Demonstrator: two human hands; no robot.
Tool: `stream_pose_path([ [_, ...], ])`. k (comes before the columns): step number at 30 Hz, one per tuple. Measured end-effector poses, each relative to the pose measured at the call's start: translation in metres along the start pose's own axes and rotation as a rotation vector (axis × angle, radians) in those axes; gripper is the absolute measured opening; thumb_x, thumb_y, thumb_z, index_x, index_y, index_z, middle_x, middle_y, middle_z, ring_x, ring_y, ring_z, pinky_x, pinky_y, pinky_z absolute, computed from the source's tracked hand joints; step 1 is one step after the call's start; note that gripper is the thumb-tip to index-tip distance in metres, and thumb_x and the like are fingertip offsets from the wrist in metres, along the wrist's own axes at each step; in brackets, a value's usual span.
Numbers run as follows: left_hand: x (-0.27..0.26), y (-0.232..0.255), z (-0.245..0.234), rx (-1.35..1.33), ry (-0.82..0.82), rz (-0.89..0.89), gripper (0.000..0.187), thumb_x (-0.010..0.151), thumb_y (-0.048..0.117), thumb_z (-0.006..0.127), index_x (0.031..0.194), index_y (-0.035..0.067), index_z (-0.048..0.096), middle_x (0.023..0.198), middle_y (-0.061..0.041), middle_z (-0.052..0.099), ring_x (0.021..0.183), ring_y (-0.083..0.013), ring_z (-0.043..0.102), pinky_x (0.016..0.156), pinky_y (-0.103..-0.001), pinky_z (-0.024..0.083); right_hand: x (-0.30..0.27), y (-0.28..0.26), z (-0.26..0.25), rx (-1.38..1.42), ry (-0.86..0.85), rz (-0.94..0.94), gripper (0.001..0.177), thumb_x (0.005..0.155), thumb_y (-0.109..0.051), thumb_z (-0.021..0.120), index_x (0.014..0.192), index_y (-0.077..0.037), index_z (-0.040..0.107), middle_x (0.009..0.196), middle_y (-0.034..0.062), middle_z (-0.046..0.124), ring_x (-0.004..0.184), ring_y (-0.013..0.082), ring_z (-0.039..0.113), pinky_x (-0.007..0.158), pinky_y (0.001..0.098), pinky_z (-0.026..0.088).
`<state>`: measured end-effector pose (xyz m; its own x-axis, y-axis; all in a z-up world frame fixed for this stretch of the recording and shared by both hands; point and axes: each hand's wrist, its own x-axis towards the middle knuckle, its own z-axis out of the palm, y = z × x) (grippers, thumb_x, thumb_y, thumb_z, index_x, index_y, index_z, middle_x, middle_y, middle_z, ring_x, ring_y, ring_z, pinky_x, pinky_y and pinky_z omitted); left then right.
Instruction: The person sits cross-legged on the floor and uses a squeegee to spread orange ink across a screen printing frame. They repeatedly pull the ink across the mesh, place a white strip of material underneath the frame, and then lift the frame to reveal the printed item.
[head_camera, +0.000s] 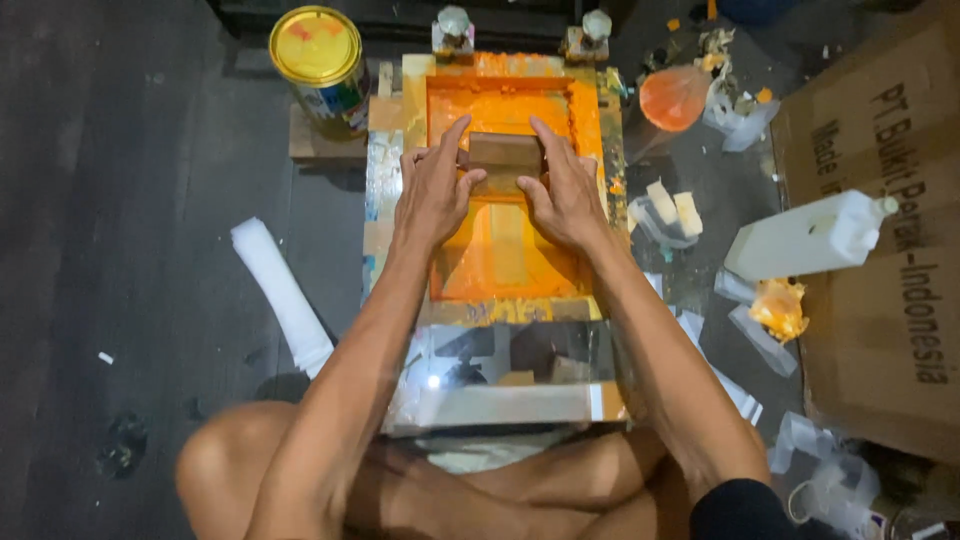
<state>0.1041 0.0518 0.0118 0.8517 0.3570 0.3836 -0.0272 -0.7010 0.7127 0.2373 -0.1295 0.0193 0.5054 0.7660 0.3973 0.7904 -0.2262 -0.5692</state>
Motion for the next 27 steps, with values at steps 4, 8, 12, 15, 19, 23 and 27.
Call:
stream_pose_path([
  [4, 0.024, -0.027, 0.013, 0.026, 0.069, 0.011, 0.043, 0.102, 0.014, 0.068, 0.143, 0.013, 0.055, 0.113, -0.009, 0.072, 0.112, -0.0272, 0.069, 0.111, -0.045, 0.030, 0.027, -0.011, -0.006, 0.018, 0.074, 0.002, 0.061, 0.099, 0.002, 0.064, 0.154, -0.009, 0.043, 0.120, 0.0132, 0.063, 0.112, 0.0314, 0.063, 0.094, 0.0370, 0.034],
  [8, 0.013, -0.036, 0.012, -0.034, 0.036, 0.051, 0.030, 0.094, 0.008, 0.072, 0.121, 0.021, 0.065, 0.102, -0.001, 0.074, 0.103, -0.0247, 0.071, 0.105, -0.040, 0.041, 0.014, 0.006, 0.000, -0.055, 0.003, 0.020, 0.033, 0.096, -0.012, 0.072, 0.125, -0.025, 0.065, 0.109, -0.0091, 0.063, 0.107, 0.0148, 0.064, 0.091, 0.0318, 0.035],
  [12, -0.020, -0.014, 0.001, -0.022, -0.090, 0.105, 0.039, 0.086, -0.004, 0.069, 0.119, 0.015, 0.062, 0.107, -0.007, 0.071, 0.109, -0.0295, 0.069, 0.105, -0.044, 0.045, -0.023, 0.011, 0.005, -0.070, -0.020, 0.029, 0.017, 0.097, -0.027, 0.074, 0.112, -0.032, 0.067, 0.114, -0.0150, 0.071, 0.107, 0.0107, 0.068, 0.092, 0.0287, 0.033],
  [15, -0.051, 0.007, -0.006, -0.033, -0.144, 0.062, 0.037, 0.086, -0.006, 0.067, 0.118, 0.012, 0.063, 0.107, -0.010, 0.071, 0.109, -0.0331, 0.069, 0.107, -0.046, 0.043, -0.055, -0.017, -0.007, -0.049, -0.040, 0.011, 0.019, 0.097, -0.027, 0.075, 0.115, -0.030, 0.068, 0.113, -0.0117, 0.075, 0.107, 0.0127, 0.071, 0.094, 0.0315, 0.034],
  [19, -0.091, 0.019, -0.010, -0.016, -0.190, 0.044, 0.037, 0.086, 0.000, 0.069, 0.120, 0.014, 0.062, 0.109, -0.007, 0.071, 0.112, -0.0274, 0.068, 0.110, -0.043, 0.039, -0.094, -0.041, -0.019, -0.021, -0.055, -0.017, 0.018, 0.098, -0.024, 0.077, 0.114, -0.024, 0.069, 0.111, -0.0029, 0.077, 0.106, 0.0199, 0.073, 0.093, 0.0342, 0.037],
  [23, -0.112, 0.028, -0.016, -0.042, -0.226, 0.020, 0.037, 0.089, 0.009, 0.070, 0.125, 0.016, 0.060, 0.104, -0.007, 0.073, 0.108, -0.0263, 0.070, 0.112, -0.042, 0.037, -0.116, -0.049, -0.023, -0.008, -0.064, -0.003, 0.026, 0.096, -0.028, 0.078, 0.120, -0.023, 0.067, 0.108, -0.0039, 0.077, 0.105, 0.0165, 0.073, 0.092, 0.0315, 0.035],
  [27, -0.104, 0.025, -0.012, -0.095, -0.212, -0.022, 0.055, 0.094, 0.024, 0.074, 0.141, 0.015, 0.046, 0.094, -0.007, 0.072, 0.092, -0.0258, 0.073, 0.104, -0.043, 0.040, -0.106, -0.041, -0.019, 0.025, -0.075, 0.040, 0.048, 0.094, -0.028, 0.079, 0.138, -0.020, 0.059, 0.112, 0.0035, 0.075, 0.105, 0.0230, 0.072, 0.093, 0.0331, 0.037],
])
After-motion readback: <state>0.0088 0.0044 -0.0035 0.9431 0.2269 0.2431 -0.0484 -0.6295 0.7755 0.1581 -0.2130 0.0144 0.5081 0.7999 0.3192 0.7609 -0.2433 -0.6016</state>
